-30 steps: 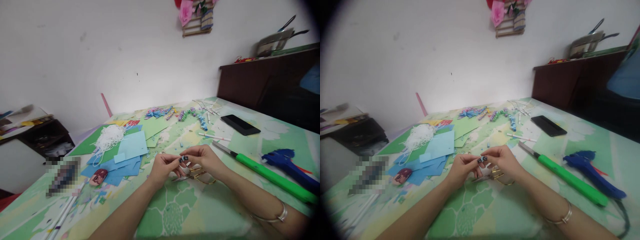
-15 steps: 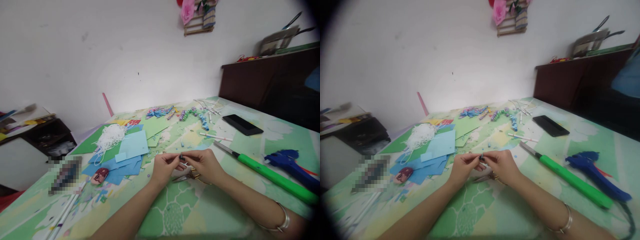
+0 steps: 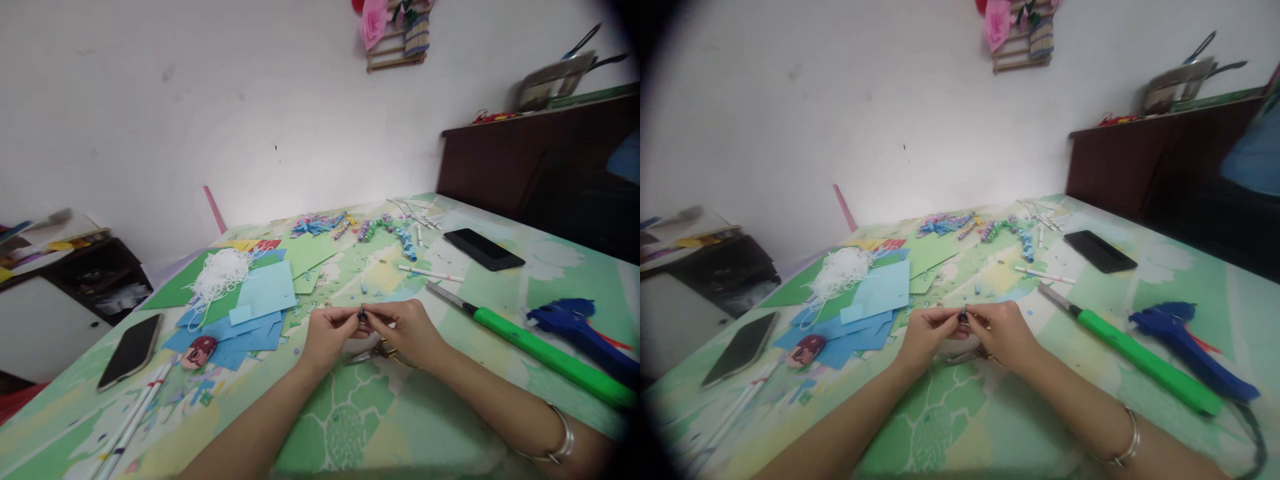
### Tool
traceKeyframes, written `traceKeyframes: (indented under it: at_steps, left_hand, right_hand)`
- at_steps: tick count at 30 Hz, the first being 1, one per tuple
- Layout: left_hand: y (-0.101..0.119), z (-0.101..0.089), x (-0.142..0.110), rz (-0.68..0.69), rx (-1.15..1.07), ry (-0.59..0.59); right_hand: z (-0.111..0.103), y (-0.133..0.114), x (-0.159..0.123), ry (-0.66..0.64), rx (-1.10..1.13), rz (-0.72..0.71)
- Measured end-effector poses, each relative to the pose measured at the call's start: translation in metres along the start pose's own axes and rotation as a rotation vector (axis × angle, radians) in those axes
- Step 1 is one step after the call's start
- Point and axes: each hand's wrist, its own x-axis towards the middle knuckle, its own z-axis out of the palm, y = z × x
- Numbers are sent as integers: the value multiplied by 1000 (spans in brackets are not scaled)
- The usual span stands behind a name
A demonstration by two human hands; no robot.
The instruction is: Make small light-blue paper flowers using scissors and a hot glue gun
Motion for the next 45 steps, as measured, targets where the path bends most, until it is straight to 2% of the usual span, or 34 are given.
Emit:
traceKeyframes:
  at_steps: [6,15,25,36,41,45]
  left_hand:
    - [-2,0,-1,-4,9,2]
    - [-2,0,-1,-2,4,-6]
    - [0,0,-1,-8,-1,-17]
    - [2,1,-4,46,66,3]
    - [-1,1,-8,60,36,-23]
    - [-1,5,-15,33,14,4]
  right_hand:
    - [2,2,-2,10,-55,-33]
    - [-2,-1,0,-36,-18,-19]
    - [-3,-1,0,-64,52,53]
    - [-3,-1,-1,-98,99,90]
    - [-5,-6,-4,-64,147,129]
    - [-4,-8,-9,-60,192,182]
